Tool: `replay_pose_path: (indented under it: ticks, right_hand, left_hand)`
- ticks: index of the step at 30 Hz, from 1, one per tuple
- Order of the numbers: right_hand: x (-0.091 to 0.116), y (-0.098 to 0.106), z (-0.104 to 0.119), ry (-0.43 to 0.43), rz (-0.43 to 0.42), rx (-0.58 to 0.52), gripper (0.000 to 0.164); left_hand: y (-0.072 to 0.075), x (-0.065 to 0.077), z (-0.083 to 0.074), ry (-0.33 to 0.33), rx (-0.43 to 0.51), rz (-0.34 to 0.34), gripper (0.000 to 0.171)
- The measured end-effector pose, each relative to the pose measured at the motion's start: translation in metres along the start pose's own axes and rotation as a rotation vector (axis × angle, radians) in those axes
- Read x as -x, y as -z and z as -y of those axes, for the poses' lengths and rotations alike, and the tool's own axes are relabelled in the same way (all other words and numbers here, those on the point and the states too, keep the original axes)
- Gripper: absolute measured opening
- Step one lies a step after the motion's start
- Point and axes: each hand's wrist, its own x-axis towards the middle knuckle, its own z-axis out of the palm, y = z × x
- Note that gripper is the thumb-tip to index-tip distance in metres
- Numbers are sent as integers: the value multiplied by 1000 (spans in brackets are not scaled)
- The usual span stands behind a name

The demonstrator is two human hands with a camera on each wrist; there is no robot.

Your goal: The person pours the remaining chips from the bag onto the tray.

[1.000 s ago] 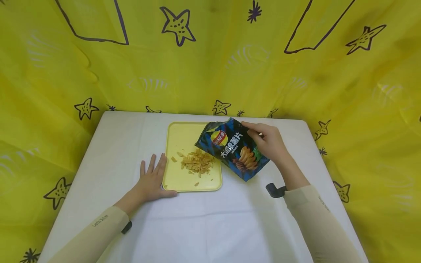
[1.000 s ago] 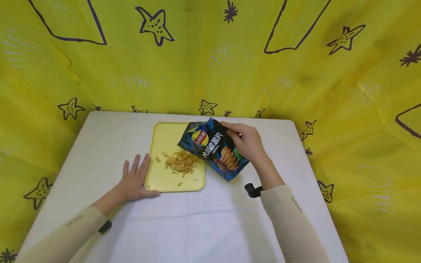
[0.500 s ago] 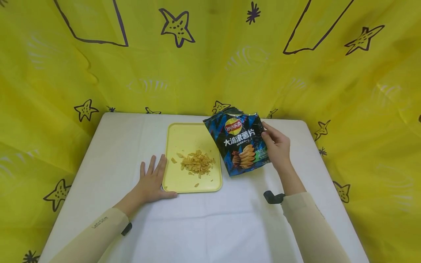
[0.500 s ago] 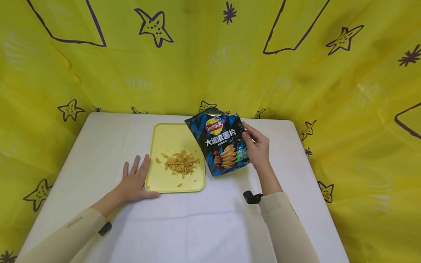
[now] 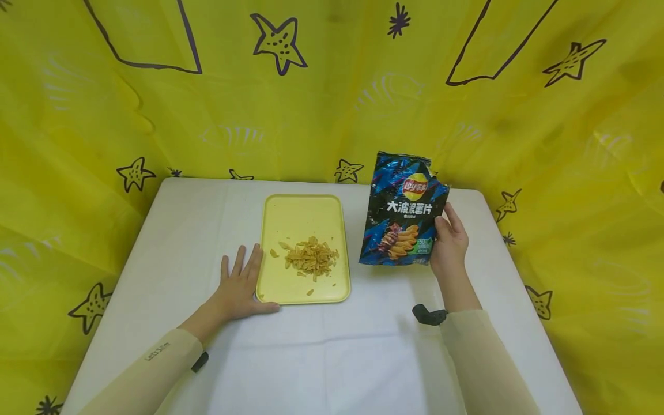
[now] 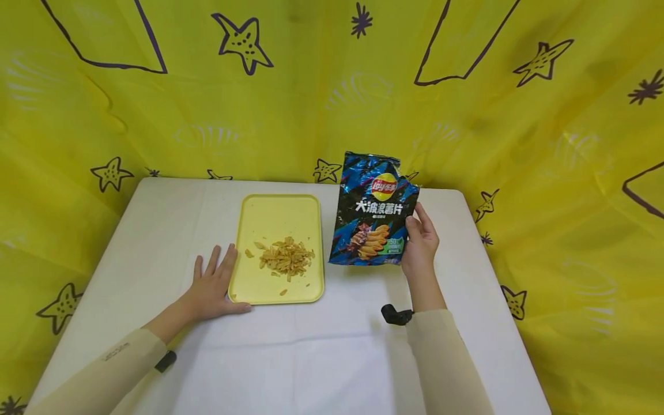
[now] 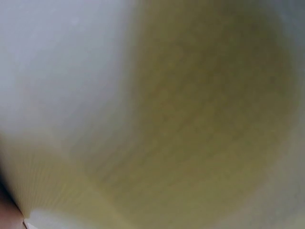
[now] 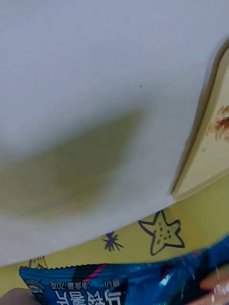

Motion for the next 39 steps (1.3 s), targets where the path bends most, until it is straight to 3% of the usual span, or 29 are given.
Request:
replay_pose_path:
  ticks: [3,15,21,25,34,39]
  right_hand:
    - [-1,7,-6,-61,-21,-52,45]
    - [-10,48,-73,-201,-77,347,42]
    - [-8,54,-87,-238,-62,522,40]
    - [-12,49,-94,-226,-43,659,40]
    - [-14,43,-102,-183,-22,729,41]
    - [-14,54,-103,-49,-4,910,39]
  left_hand:
    - [1,-1,0,1,3,5,129]
    - [-6,-8,2,11,51,52,131]
    - [-12,-7,4,6,63,42,130]
    - [-14,-6,8,6,61,26,130]
    - [-20,4,8,20,81,25,130]
    - [-23,6,6,22,82,41,130]
